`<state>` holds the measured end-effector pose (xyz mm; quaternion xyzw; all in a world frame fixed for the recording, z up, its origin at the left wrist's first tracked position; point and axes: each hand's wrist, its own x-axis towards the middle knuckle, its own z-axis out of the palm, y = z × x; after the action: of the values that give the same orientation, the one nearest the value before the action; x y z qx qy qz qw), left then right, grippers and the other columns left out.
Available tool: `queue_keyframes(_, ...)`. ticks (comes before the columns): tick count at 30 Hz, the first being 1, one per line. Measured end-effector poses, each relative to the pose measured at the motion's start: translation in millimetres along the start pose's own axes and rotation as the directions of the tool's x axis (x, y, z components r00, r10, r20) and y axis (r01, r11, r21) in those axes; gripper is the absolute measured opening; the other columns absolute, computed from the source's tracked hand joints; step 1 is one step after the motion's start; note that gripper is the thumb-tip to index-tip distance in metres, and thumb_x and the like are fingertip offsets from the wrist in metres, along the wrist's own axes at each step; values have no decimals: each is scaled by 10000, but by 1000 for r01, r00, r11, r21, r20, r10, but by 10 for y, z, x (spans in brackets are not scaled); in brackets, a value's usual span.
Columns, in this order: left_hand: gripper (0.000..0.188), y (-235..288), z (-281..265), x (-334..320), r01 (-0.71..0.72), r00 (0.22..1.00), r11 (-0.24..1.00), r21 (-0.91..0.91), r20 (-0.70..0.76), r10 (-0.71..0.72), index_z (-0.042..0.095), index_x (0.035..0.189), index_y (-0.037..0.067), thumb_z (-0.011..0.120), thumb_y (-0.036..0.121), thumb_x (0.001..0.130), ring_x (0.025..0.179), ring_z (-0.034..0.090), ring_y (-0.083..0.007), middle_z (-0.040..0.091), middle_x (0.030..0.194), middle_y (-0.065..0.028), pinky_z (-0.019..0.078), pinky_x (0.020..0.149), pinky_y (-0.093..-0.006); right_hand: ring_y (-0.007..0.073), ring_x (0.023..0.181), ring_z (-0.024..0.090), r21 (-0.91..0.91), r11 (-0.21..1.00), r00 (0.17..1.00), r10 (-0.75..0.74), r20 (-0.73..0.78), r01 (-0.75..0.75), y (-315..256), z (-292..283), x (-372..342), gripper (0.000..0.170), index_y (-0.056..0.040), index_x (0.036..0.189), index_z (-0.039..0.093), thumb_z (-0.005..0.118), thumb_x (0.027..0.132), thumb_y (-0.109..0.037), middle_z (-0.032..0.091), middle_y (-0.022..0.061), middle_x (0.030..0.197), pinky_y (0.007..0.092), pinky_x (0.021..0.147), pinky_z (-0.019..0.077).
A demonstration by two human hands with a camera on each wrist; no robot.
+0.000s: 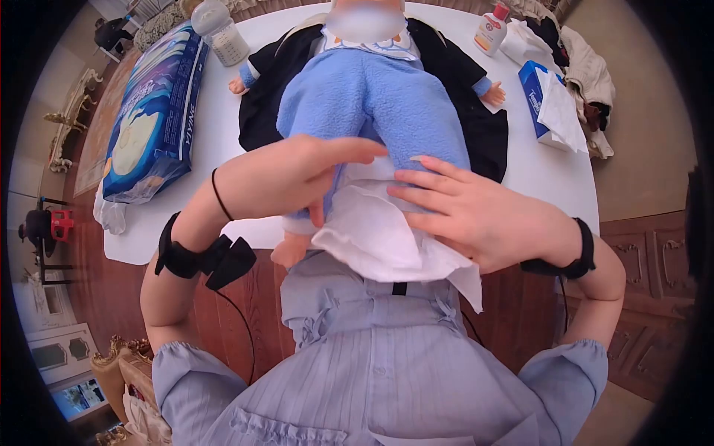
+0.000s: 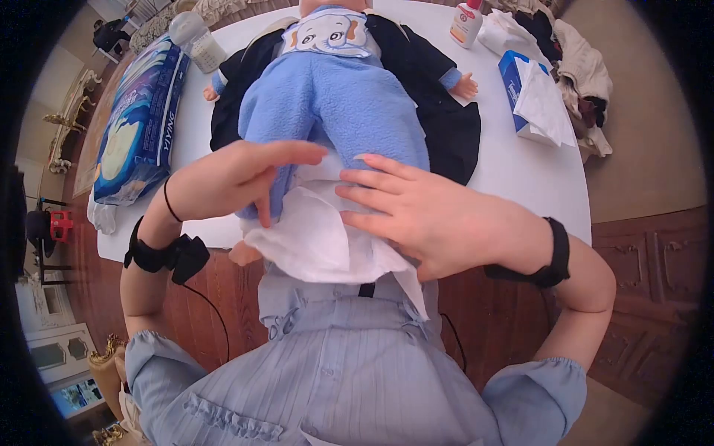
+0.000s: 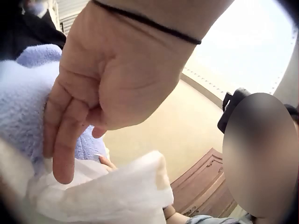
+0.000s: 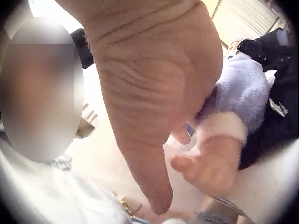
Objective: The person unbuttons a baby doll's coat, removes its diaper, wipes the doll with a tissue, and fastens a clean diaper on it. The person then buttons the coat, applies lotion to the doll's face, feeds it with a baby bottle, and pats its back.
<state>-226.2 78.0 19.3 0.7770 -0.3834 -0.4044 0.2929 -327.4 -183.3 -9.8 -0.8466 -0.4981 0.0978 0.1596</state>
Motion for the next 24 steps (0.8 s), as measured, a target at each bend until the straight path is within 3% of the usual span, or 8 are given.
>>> queue_keyframes(2, 631, 18, 73, 52, 66, 995, 997, 37, 78, -69, 449, 1399, 105, 553, -35, 792, 930, 694, -272, 640, 1153, -149, 552, 767, -363, 326, 1372, 376, -149, 989, 997, -20, -72, 9, 0, 119, 5, 730, 4, 1264, 519, 753, 588, -141, 491, 196, 1368, 514, 1189, 182)
queue_keyframes(4, 580, -96, 225, 82, -243, 949, 754, 611, -11, 315, 511, 1321, 91, 638, 5, 761, 801, 678, -289, 623, 1065, -105, 547, 706, -378, 307, 1352, 404, -172, 985, 1000, -24, -1, 24, -51, 101, 33, 653, 4, 1218, 545, 743, 620, -168, 519, 188, 1337, 546, 1180, 179)
queue_keyframes(10, 170, -258, 353, 45, -249, 920, 674, 695, -48, 389, 586, 807, 76, 697, 79, 678, 886, 629, -287, 607, 971, -65, 515, 712, -347, 296, 1194, 545, -170, 985, 971, -30, -238, -11, -52, 344, 14, 356, 26, 999, 624, 684, 685, -132, 622, 162, 1134, 591, 1159, 208)
queue_keyframes(16, 167, -576, 230, -182, -280, 908, 960, 3, -324, 266, 618, 1008, 6, 569, 73, 863, 797, 679, -215, 681, 931, -103, 536, 683, -318, 303, 1101, 605, 319, 945, 926, 52, -373, 75, 122, 313, -64, 269, 18, 936, 643, 684, 714, -128, 648, 142, 1024, 564, 1155, 259)
queue_keyframes(17, 177, -635, 235, -156, -358, 885, 852, -382, -429, 180, 608, 1024, -5, 537, 107, 907, 767, 674, -210, 674, 886, -110, 536, 669, -321, 314, 996, 651, 262, 964, 933, 46, -356, 52, 114, 124, -71, 241, 1, 984, 642, 662, 802, -156, 662, 128, 983, 495, 1061, 427)
queue_keyframes(18, 204, -695, 237, -120, -425, 870, 590, -687, -489, 58, 599, 1040, -16, 505, 142, 951, 736, 669, -205, 666, 841, -117, 536, 656, -325, 259, 899, 691, 331, 896, 942, 331, -57, -295, 69, -98, -91, 258, 6, 1034, 640, 595, 928, -224, 679, 106, 1006, 391, 900, 546)
queue_keyframes(20, 244, -824, 230, -11, -489, 852, 474, -732, -518, 80, 584, 1074, -33, 489, 160, 959, 745, 667, -223, 665, 851, -146, 540, 651, -338, 162, 857, 688, 959, 283, 613, 764, -203, -35, 134, 71, 19, 369, 22, 1055, 630, 531, 996, -329, 686, 94, 1030, 302, 758, 565)
queue_keyframes(24, 351, -792, 224, 41, -494, 869, 203, -845, -487, 89, 499, 1237, -29, 572, 154, 947, 800, 660, -181, 657, 1043, -142, 547, 703, -324, 105, 875, 659, 996, 10, 588, 806, -64, 94, 423, 155, 107, 452, 48, 1072, 617, 537, 995, -390, 673, 97, 1053, 270, 764, 543)
